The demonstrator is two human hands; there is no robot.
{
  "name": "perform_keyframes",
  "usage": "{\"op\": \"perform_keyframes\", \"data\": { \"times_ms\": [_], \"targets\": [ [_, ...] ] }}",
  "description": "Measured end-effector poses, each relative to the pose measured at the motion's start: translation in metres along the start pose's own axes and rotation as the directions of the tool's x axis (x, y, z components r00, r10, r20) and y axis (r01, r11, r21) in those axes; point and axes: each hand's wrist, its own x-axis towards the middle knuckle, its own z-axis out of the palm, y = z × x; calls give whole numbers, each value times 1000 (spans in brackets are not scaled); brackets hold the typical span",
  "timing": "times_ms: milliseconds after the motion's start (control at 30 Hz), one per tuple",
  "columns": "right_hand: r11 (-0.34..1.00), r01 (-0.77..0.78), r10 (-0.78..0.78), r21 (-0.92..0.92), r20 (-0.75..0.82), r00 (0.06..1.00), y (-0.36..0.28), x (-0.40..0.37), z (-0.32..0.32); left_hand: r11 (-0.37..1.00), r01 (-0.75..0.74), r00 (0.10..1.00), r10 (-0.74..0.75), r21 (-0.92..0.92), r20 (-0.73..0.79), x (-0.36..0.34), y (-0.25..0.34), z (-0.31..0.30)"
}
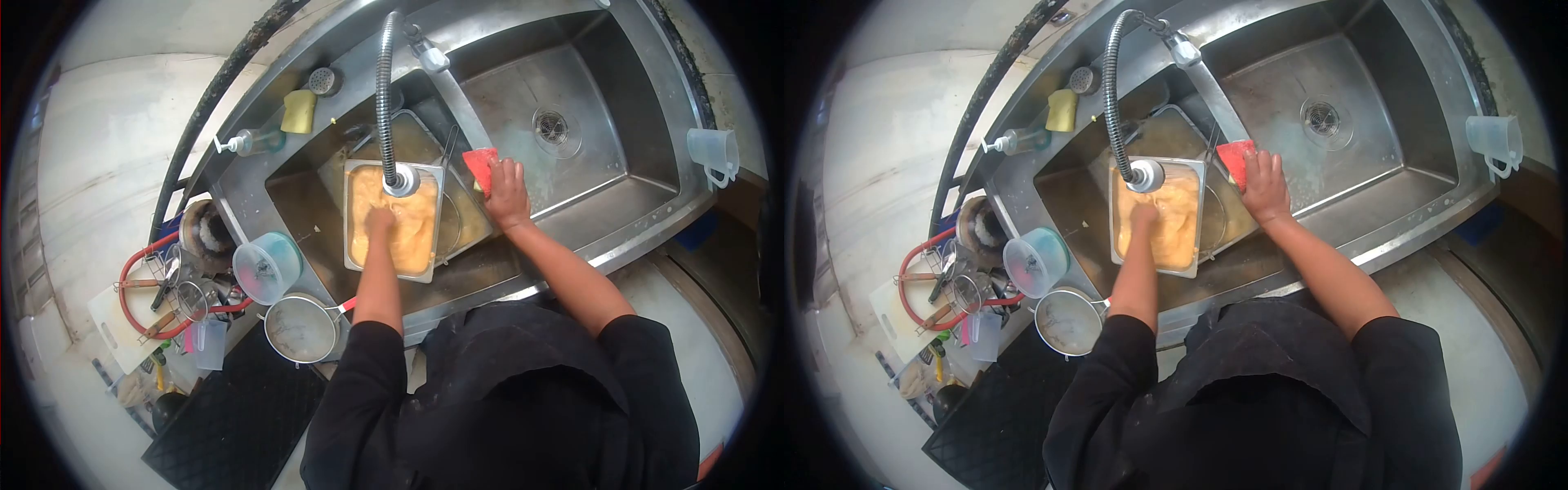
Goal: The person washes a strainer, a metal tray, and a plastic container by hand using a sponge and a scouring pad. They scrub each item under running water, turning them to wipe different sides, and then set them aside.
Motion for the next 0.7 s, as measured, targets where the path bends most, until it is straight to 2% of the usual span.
{"op": "perform_keyframes", "data": {
  "times_ms": [33,67,100,167,300,367,400,433,467,500,533,567,633,667,700],
  "targets": [
    [1000,2,-2,-9,16,1000,-1,0,0,984,153,974,-135,90,-181,-19,5,23],
    [1000,-1,1,-5,15,1000,-2,-1,1,998,29,998,-32,62,56,-24,-4,50],
    [1000,3,-3,2,5,1000,-1,0,1,996,-87,955,83,2,283,-29,-9,70],
    [1000,11,-11,7,-6,1000,0,1,1,990,-13,912,69,-139,404,-57,12,71],
    [1000,11,-11,5,-3,1000,-2,-1,1,960,67,950,23,-273,313,-54,59,71],
    [1000,9,-9,5,11,1000,-3,1,0,899,42,867,184,-436,463,-20,77,51],
    [1000,5,-5,5,13,1000,-3,1,0,730,265,897,54,-630,439,-20,83,22],
    [1000,-3,3,4,15,1000,-3,1,-1,471,429,891,-79,-770,448,-22,89,-14],
    [1000,-5,5,5,10,1000,-3,0,-1,370,280,958,-158,-886,237,-17,92,-33],
    [1000,-2,2,8,1,1000,-3,0,0,370,129,972,-232,-920,43,-13,88,-53],
    [1000,0,0,9,-9,1000,-3,0,0,402,-24,943,-296,-916,-154,-8,84,-72],
    [1000,-9,9,10,-17,1000,-3,-1,0,519,-128,891,-314,-845,-328,-4,70,-89],
    [1000,-4,4,13,-27,1000,-2,0,1,829,-58,664,-383,-556,-642,5,45,-107],
    [1000,-7,8,18,-27,1000,-2,-1,1,833,-57,665,-380,-551,-643,7,34,-113],
    [1000,-4,5,12,-30,1000,-1,0,1,884,-42,672,-320,-466,-668,7,26,-125]
  ]
}}
